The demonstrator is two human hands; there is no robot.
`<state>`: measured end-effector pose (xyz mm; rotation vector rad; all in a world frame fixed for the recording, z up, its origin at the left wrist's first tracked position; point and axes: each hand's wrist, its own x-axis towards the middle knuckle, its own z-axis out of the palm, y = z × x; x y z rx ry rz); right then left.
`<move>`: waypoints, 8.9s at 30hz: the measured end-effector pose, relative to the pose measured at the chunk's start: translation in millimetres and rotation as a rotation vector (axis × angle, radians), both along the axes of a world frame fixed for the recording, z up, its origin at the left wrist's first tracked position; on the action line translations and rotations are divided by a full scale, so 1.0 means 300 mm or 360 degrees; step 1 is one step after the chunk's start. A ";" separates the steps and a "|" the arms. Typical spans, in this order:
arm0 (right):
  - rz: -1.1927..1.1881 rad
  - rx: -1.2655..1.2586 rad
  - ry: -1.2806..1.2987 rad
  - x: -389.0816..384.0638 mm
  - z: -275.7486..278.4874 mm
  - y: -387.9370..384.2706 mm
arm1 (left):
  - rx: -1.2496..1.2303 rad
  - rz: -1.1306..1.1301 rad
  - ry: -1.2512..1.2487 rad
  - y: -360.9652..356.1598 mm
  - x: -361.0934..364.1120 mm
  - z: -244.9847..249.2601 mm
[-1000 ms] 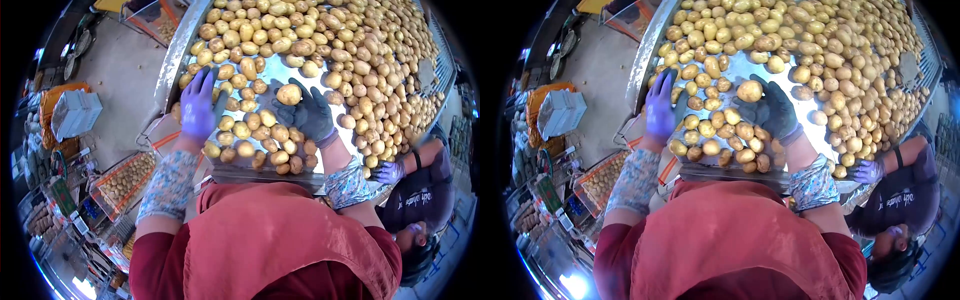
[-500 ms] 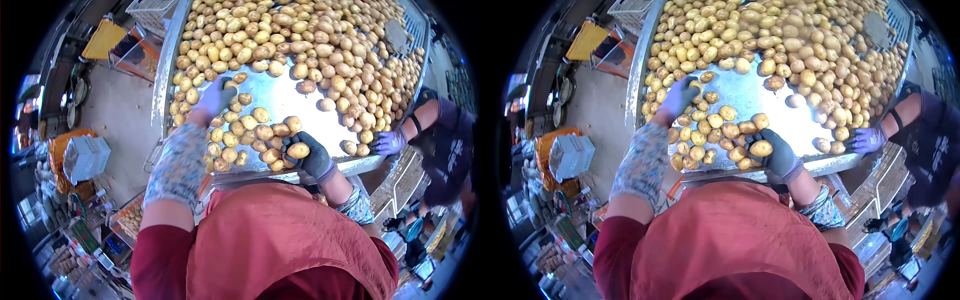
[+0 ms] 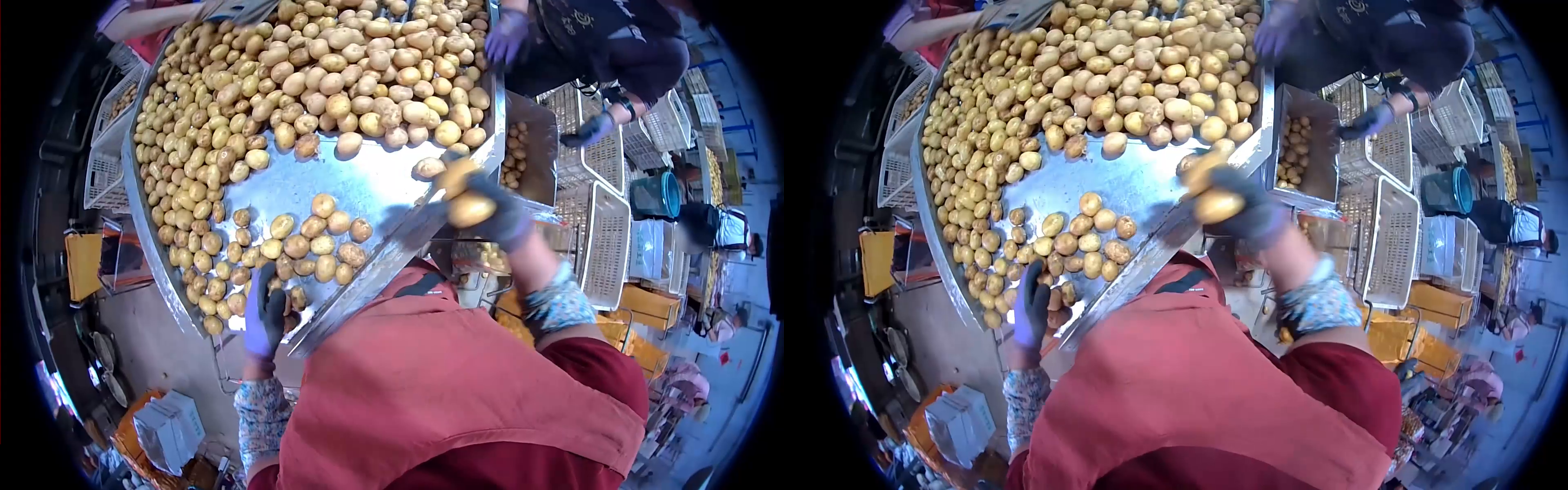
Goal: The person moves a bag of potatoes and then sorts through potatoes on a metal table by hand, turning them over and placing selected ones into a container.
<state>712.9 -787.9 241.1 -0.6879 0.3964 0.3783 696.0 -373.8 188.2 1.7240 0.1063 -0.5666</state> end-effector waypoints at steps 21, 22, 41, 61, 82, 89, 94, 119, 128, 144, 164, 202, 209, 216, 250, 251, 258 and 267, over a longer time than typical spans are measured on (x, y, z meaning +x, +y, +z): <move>0.1736 -0.2081 -0.1202 0.053 -0.301 0.660 | 0.1339 -0.0118 -0.0993 -0.036 -0.151 -0.228; 0.1892 -0.2063 -0.1238 0.084 -0.276 0.689 | 0.1259 -0.0194 -0.0969 -0.064 -0.142 -0.244; 0.0620 -0.2897 -0.2474 0.823 -0.277 1.160 | 0.1437 -0.0279 -0.0978 0.024 -0.067 -0.297; 0.1224 -0.1972 -0.2187 0.754 -0.244 1.202 | 0.1066 -0.0183 -0.0959 -0.073 0.012 -0.262; 0.1646 -0.2381 -0.1776 0.458 -0.358 0.867 | 0.1333 -0.0178 -0.0828 0.092 -0.166 -0.207; 0.1007 0.0486 0.0089 0.443 -0.222 0.690 | 0.1091 -0.0215 -0.1156 -0.078 -0.036 -0.065; 0.0748 -0.0047 -0.0217 0.259 -0.095 0.474 | 0.1375 -0.0982 -0.1115 -0.144 -0.093 -0.268; 0.1365 -0.2656 -0.1384 0.033 -0.214 0.360 | 0.1491 -0.0729 -0.0885 0.132 -0.345 -0.160; 0.1227 -0.2829 -0.2121 0.340 -0.252 0.691 | 0.1332 -0.0224 -0.0880 -0.240 -0.169 -0.220; -0.0596 -0.3231 -0.1095 0.110 -0.070 -0.159 | 0.1465 0.0124 -0.1124 0.070 -0.144 -0.177; 0.0214 -0.2973 -0.1590 0.035 -0.142 0.096 | 0.1733 -0.0765 -0.0971 0.152 -0.167 -0.302; 0.1509 -0.2498 -0.2255 0.226 -0.253 0.606 | 0.1736 0.0784 -0.0818 0.183 0.030 -0.241; 0.1589 -0.2006 -0.1318 0.029 -0.383 0.443 | 0.1913 0.1278 -0.0740 0.212 -0.109 -0.289; 0.1470 -0.1680 -0.1508 0.050 -0.281 0.511 | 0.1954 0.0054 -0.0209 0.252 0.099 -0.211; 0.2011 -0.1779 -0.1694 0.217 -0.258 0.617 | 0.1420 -0.0503 -0.1035 0.060 -0.118 -0.245; 0.1686 -0.1573 -0.1529 0.265 -0.287 0.597 | 0.1480 -0.0525 -0.0958 0.137 -0.149 -0.251; 0.0472 -0.2463 -0.1824 0.753 -0.281 0.725 | 0.1963 0.0088 -0.1010 0.452 0.031 -0.169; 0.1476 -0.2728 -0.2436 0.371 -0.439 0.926 | 0.2073 -0.0074 -0.0836 0.226 0.227 -0.296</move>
